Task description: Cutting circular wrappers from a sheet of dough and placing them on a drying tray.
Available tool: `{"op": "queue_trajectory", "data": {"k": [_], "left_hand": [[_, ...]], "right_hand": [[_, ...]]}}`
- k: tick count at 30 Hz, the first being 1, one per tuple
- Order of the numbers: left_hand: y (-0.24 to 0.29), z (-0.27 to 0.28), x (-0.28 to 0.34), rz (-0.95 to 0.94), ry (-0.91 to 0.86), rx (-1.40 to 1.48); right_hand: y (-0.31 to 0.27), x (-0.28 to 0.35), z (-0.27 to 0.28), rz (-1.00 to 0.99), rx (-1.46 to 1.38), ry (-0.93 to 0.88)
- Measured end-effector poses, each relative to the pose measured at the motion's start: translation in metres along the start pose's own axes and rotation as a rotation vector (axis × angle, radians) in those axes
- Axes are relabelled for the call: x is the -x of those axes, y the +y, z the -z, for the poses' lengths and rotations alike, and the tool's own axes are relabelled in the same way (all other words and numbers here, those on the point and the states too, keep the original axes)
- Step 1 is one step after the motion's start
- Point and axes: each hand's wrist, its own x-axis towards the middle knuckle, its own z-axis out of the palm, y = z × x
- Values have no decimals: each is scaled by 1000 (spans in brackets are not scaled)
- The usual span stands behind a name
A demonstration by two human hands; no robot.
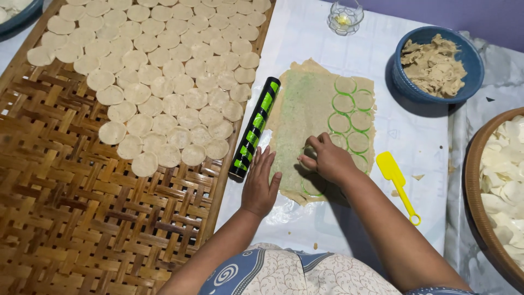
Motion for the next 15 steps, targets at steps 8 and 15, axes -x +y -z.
{"op": "queue_trajectory", "data": {"k": [8,15], "left_hand": [[4,3,0,2,-12,2],[3,5,-1,11,-27,6]], "right_hand": [[4,-9,7,40,-24,-12],[21,-43,58,38,-140,180]]}}
